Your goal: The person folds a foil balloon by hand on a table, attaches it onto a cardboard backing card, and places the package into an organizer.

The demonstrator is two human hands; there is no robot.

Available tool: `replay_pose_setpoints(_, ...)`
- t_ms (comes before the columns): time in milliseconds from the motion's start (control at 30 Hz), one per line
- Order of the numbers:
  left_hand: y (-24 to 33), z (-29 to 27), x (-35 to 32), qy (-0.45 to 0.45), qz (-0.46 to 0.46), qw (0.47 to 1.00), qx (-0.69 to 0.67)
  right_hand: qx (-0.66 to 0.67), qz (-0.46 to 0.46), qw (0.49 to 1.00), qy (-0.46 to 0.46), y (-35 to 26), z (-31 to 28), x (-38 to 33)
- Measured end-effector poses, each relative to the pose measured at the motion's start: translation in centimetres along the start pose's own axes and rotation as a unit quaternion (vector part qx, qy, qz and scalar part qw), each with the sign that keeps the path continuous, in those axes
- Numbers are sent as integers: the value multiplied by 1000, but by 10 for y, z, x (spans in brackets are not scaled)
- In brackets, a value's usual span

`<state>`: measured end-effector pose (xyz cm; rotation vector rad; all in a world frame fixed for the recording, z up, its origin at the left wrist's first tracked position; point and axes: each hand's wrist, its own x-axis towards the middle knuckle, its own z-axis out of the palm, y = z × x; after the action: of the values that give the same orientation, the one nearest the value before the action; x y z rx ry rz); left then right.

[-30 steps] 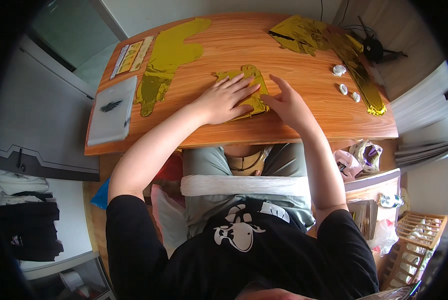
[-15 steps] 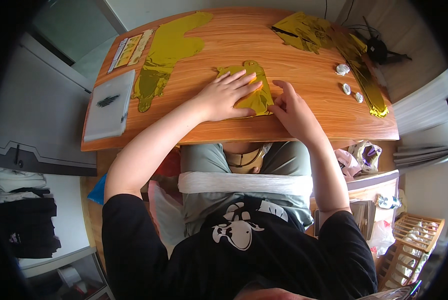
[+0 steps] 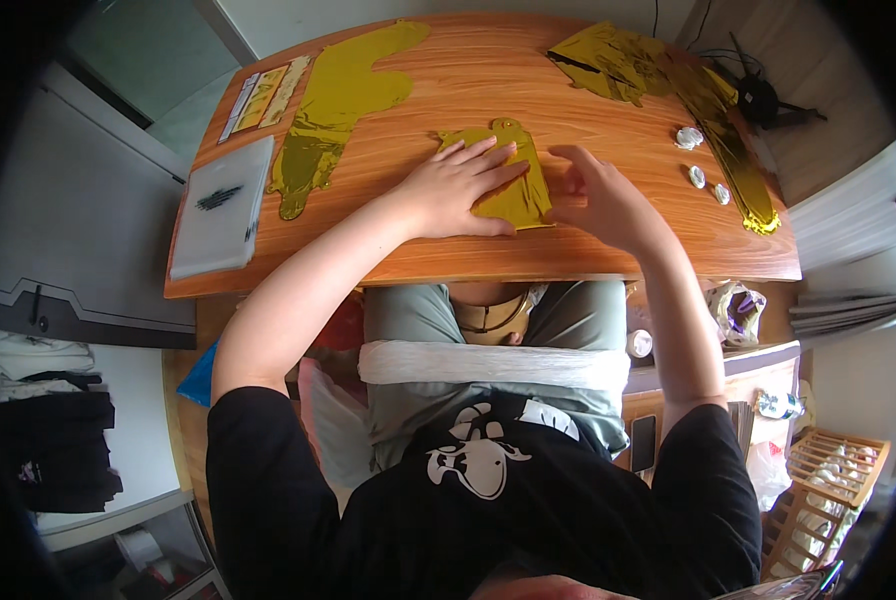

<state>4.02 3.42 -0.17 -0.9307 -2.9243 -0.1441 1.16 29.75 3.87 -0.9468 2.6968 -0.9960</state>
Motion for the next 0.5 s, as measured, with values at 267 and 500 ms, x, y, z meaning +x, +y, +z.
replay_pose_setpoints(267, -4, 2, -1, -10, 11, 1000, 6, -49, -165, 976, -137, -3, 3, 45)
replay_pose_setpoints(500, -14, 7, -1, 40, 4, 987, -157, -55, -251, 960, -113, 30, 17, 41)
